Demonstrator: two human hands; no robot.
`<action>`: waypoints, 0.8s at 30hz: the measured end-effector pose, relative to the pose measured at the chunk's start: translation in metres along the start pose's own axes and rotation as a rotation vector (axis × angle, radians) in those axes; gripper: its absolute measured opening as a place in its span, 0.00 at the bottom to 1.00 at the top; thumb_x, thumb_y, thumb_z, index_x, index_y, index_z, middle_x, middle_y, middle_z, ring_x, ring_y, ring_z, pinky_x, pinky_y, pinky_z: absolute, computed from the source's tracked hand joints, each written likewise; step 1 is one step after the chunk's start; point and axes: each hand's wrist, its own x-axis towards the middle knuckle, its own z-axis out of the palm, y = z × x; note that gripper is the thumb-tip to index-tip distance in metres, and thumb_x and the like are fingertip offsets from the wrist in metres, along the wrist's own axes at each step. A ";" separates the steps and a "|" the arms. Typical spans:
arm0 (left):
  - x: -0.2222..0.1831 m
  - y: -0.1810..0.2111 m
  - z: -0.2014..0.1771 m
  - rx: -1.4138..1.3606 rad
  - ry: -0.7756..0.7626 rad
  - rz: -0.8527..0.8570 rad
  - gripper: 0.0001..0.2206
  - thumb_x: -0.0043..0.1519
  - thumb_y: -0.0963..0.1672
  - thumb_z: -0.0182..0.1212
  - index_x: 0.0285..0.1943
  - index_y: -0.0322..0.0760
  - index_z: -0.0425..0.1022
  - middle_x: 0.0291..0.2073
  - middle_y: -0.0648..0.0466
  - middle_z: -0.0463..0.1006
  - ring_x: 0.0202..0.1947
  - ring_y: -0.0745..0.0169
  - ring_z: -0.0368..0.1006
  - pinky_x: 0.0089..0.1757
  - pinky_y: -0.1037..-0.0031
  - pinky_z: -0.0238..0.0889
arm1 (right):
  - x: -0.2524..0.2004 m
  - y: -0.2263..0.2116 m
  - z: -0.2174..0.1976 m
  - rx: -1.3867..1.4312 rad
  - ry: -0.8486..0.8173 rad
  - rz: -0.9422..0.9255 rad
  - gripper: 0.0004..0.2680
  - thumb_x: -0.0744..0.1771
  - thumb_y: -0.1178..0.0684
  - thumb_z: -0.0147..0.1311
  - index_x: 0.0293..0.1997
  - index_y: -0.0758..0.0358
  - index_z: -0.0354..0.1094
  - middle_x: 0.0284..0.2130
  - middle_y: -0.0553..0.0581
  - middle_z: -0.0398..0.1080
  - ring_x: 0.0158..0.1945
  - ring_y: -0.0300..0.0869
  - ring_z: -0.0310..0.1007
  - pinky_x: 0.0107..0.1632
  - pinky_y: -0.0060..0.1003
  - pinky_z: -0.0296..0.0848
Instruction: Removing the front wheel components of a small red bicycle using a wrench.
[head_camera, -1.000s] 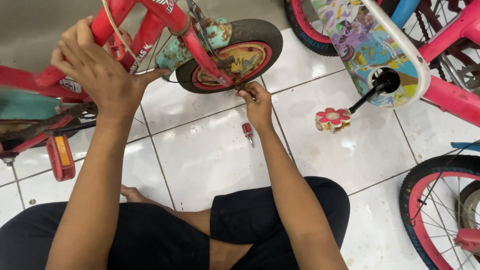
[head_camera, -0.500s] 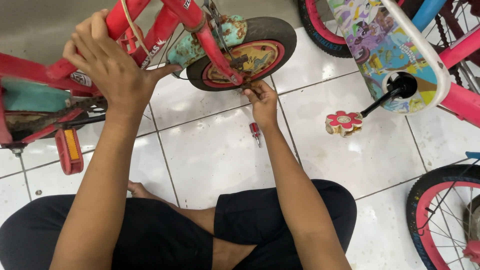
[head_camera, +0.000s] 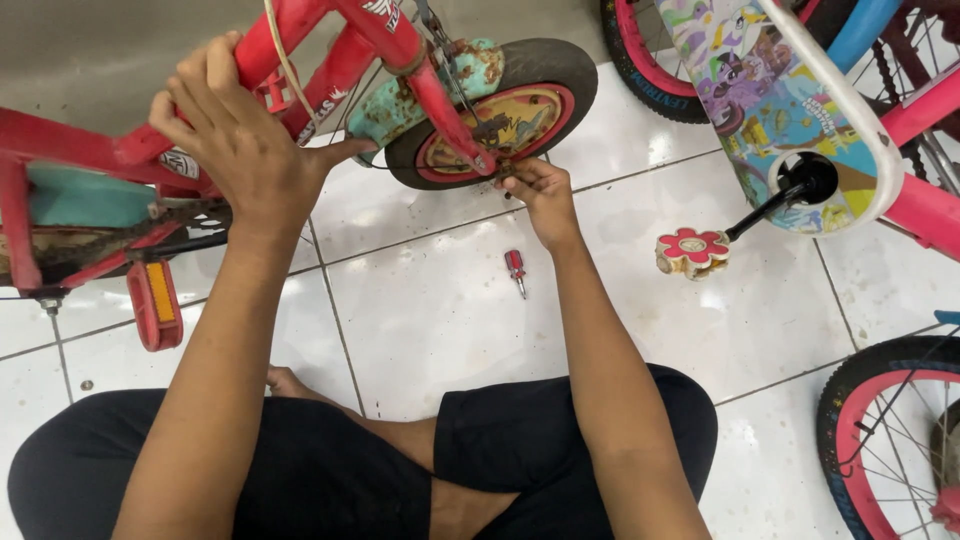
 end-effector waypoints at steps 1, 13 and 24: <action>0.001 -0.001 0.002 0.003 0.002 -0.001 0.58 0.47 0.74 0.81 0.63 0.34 0.56 0.52 0.48 0.64 0.49 0.49 0.59 0.49 0.51 0.44 | 0.004 0.001 0.000 0.000 -0.003 -0.001 0.06 0.65 0.66 0.58 0.43 0.67 0.72 0.35 0.59 0.78 0.39 0.40 0.77 0.45 0.29 0.74; -0.005 -0.006 0.009 -0.019 0.022 -0.023 0.57 0.46 0.74 0.80 0.64 0.38 0.54 0.52 0.48 0.66 0.50 0.50 0.60 0.50 0.50 0.42 | 0.000 -0.007 0.000 -0.031 -0.016 -0.008 0.05 0.66 0.67 0.56 0.43 0.67 0.73 0.35 0.57 0.76 0.40 0.37 0.75 0.46 0.27 0.73; -0.003 -0.005 0.004 -0.060 0.007 -0.014 0.59 0.44 0.70 0.91 0.63 0.38 0.53 0.52 0.47 0.65 0.50 0.49 0.59 0.50 0.51 0.42 | -0.006 -0.043 0.014 -0.502 0.065 -0.210 0.02 0.64 0.65 0.61 0.36 0.69 0.75 0.29 0.54 0.78 0.32 0.36 0.71 0.42 0.29 0.70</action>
